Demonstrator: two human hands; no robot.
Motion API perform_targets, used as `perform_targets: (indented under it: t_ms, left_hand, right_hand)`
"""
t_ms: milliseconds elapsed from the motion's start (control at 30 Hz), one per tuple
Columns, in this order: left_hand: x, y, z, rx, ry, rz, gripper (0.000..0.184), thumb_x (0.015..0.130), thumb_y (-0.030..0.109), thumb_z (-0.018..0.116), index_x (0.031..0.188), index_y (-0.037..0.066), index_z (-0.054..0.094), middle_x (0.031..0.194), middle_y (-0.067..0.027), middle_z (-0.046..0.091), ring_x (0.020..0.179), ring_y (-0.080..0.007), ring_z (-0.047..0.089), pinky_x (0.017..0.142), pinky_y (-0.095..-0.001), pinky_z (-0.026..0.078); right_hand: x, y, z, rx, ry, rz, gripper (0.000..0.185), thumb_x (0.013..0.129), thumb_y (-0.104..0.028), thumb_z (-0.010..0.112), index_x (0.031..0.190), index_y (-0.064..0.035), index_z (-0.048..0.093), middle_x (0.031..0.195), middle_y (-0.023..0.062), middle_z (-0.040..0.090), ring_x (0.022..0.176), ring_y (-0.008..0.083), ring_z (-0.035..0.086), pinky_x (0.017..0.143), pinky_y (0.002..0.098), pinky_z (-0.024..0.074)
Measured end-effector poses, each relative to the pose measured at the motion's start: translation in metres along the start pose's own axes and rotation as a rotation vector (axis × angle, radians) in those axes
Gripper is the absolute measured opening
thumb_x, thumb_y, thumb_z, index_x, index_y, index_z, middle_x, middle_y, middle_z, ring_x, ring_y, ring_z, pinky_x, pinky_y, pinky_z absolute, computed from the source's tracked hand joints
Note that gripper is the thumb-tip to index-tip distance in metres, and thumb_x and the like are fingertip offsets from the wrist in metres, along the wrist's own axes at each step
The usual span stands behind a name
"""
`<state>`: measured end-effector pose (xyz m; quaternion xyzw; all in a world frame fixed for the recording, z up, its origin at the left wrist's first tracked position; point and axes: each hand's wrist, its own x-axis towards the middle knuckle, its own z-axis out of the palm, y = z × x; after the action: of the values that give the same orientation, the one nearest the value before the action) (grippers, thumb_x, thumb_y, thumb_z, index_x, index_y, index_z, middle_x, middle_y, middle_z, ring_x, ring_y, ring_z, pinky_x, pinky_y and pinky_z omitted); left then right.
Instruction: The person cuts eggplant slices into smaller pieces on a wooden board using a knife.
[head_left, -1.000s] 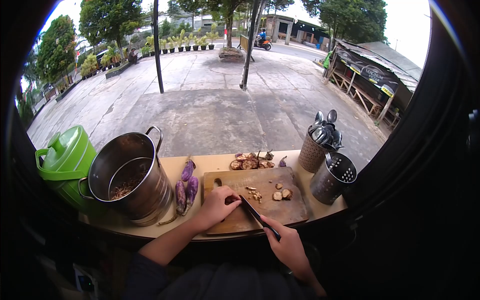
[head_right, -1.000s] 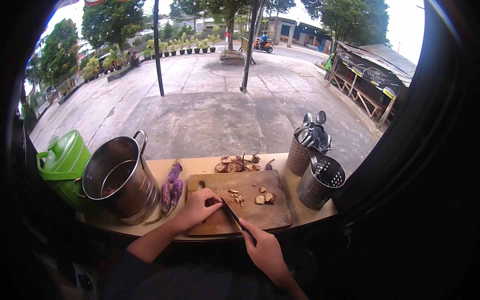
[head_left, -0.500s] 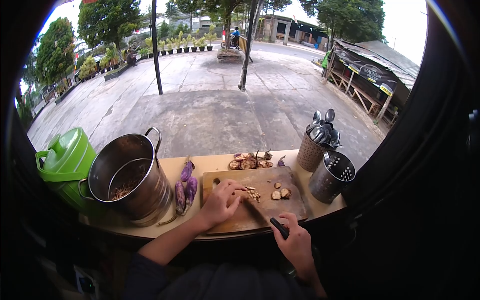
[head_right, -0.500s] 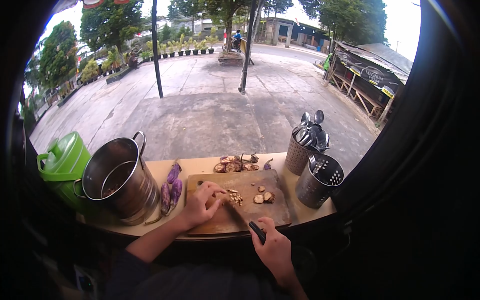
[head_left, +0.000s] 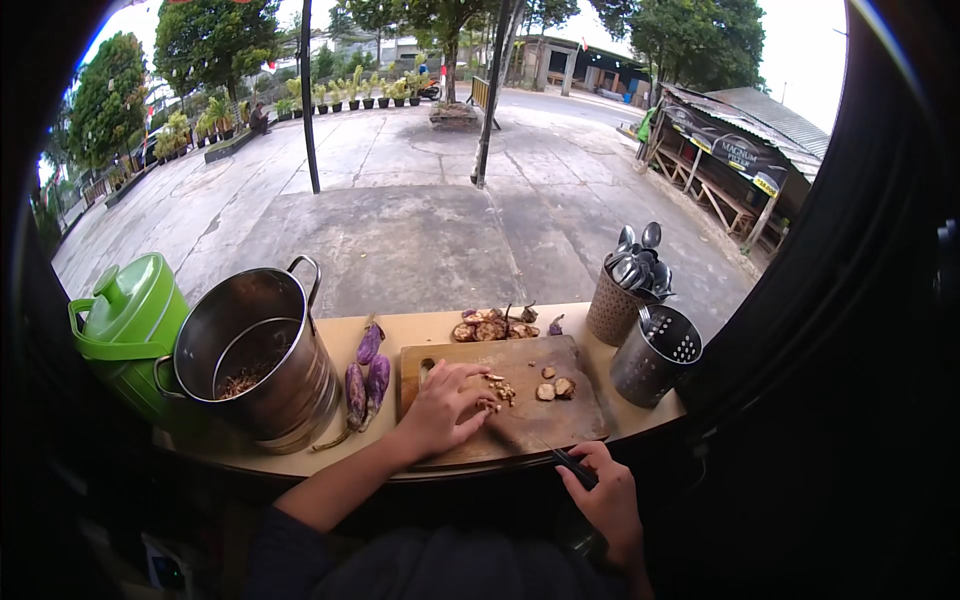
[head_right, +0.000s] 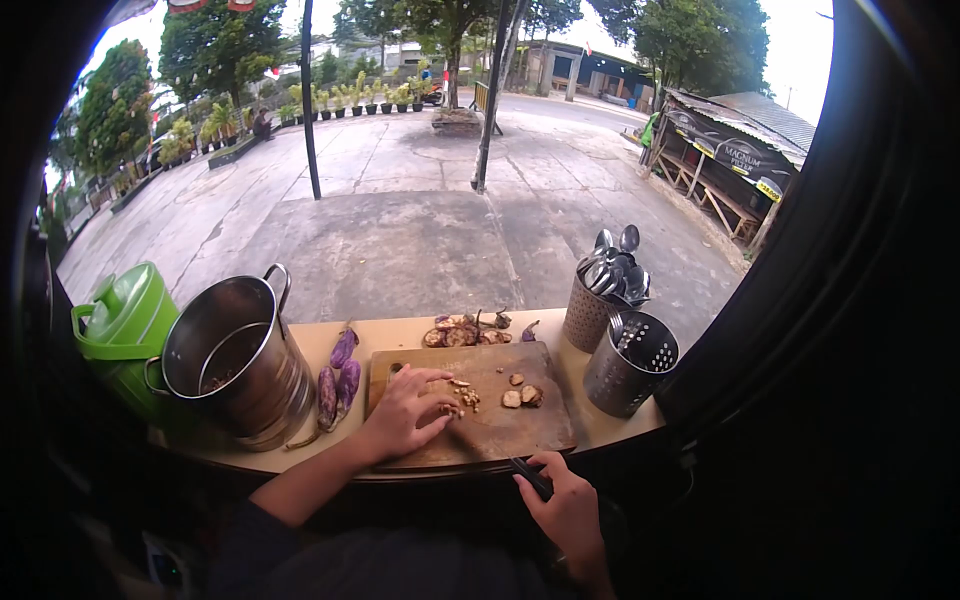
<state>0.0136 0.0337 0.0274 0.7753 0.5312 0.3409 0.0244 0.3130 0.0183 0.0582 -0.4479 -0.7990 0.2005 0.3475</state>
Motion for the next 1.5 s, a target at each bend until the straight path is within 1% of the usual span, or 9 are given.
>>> perform_targets:
  t_ms: [167, 367, 433, 700, 867, 1167, 1300, 1333, 1500]
  left_hand:
    - [0.006, -0.006, 0.000, -0.078, 0.061, -0.024, 0.022, 0.092, 0.022, 0.068, 0.112, 0.014, 0.071, 0.130, -0.0104, 0.062, 0.127, -0.0330, 0.054, 0.113, -0.0504, 0.039]
    - [0.028, -0.013, 0.004, -0.072, 0.066, -0.089, 0.019, 0.093, 0.020, 0.066, 0.109, 0.011, 0.072, 0.110, -0.0079, 0.070, 0.109, -0.0307, 0.062, 0.099, -0.0467, 0.048]
    - [0.039, -0.022, 0.009, -0.017, 0.014, -0.119, 0.017, 0.093, 0.022, 0.067, 0.107, 0.013, 0.073, 0.109, -0.0076, 0.069, 0.110, -0.0301, 0.061, 0.099, -0.0459, 0.046]
    - [0.054, -0.020, 0.011, 0.133, -0.120, -0.176, 0.021, 0.091, 0.034, 0.072, 0.102, 0.016, 0.075, 0.106, -0.0062, 0.068, 0.112, -0.0288, 0.059, 0.099, -0.0443, 0.043]
    - [0.047, -0.018, -0.008, -0.132, -0.083, -0.189, 0.020, 0.090, 0.033, 0.074, 0.097, 0.015, 0.075, 0.108, -0.0072, 0.071, 0.112, -0.0289, 0.063, 0.096, -0.0446, 0.046]
    - [0.024, -0.010, -0.017, -0.147, -0.007, -0.238, 0.020, 0.088, 0.025, 0.077, 0.096, 0.006, 0.076, 0.097, -0.0109, 0.075, 0.096, -0.0271, 0.068, 0.090, -0.0391, 0.051]
    - [0.018, -0.011, -0.005, -0.257, -0.014, -0.235, 0.019, 0.088, 0.028, 0.076, 0.098, 0.011, 0.075, 0.089, -0.0064, 0.074, 0.093, -0.0267, 0.066, 0.086, -0.0417, 0.047]
    - [0.017, -0.011, -0.003, -0.179, 0.006, -0.183, 0.019, 0.088, 0.028, 0.076, 0.099, 0.012, 0.076, 0.091, -0.0060, 0.074, 0.092, -0.0264, 0.065, 0.086, -0.0417, 0.047]
    - [0.015, -0.013, 0.002, -0.031, 0.121, -0.067, 0.018, 0.090, 0.027, 0.075, 0.103, 0.014, 0.076, 0.096, -0.0048, 0.073, 0.093, -0.0249, 0.064, 0.089, -0.0404, 0.043]
  right_hand:
    - [-0.002, 0.012, -0.010, 0.073, 0.042, 0.110, 0.026, 0.089, -0.018, 0.080, 0.108, -0.0081, 0.066, 0.074, 0.0122, 0.068, 0.067, 0.0297, 0.071, 0.059, 0.0369, 0.0522]
    - [-0.001, 0.013, -0.006, 0.117, -0.022, 0.050, 0.026, 0.089, -0.017, 0.080, 0.109, -0.0059, 0.066, 0.076, 0.0115, 0.070, 0.068, 0.0254, 0.071, 0.062, 0.0338, 0.0526]
    - [-0.002, 0.009, -0.002, 0.092, -0.082, 0.035, 0.026, 0.089, -0.015, 0.080, 0.108, -0.0042, 0.066, 0.078, 0.0115, 0.072, 0.069, 0.0211, 0.072, 0.064, 0.0303, 0.0534]
    - [0.007, -0.004, 0.011, 0.124, -0.194, -0.123, 0.027, 0.092, -0.026, 0.077, 0.113, -0.0115, 0.067, 0.088, 0.0104, 0.074, 0.079, 0.0293, 0.074, 0.065, 0.0368, 0.0560]
    - [0.024, -0.011, 0.017, 0.074, -0.222, -0.167, 0.024, 0.094, -0.026, 0.074, 0.112, -0.0113, 0.066, 0.089, 0.0116, 0.074, 0.081, 0.0326, 0.073, 0.068, 0.0397, 0.0559]
    - [0.033, 0.003, 0.029, 0.051, 0.003, 0.033, 0.024, 0.094, -0.018, 0.075, 0.113, -0.0071, 0.064, 0.079, 0.0156, 0.069, 0.070, 0.0331, 0.068, 0.063, 0.0403, 0.0508]
    - [0.026, 0.003, 0.026, 0.165, 0.037, 0.060, 0.024, 0.095, -0.014, 0.075, 0.115, -0.0055, 0.065, 0.074, 0.0137, 0.066, 0.060, 0.0226, 0.060, 0.059, 0.0338, 0.0482]
    - [0.024, 0.002, 0.022, 0.132, -0.019, 0.092, 0.026, 0.095, -0.016, 0.073, 0.118, -0.0077, 0.065, 0.089, 0.0164, 0.073, 0.076, 0.0334, 0.072, 0.067, 0.0380, 0.0550]
    - [0.016, 0.000, 0.024, 0.221, 0.001, 0.091, 0.026, 0.094, -0.013, 0.075, 0.117, -0.0047, 0.066, 0.085, 0.0159, 0.073, 0.071, 0.0261, 0.071, 0.065, 0.0356, 0.0540]
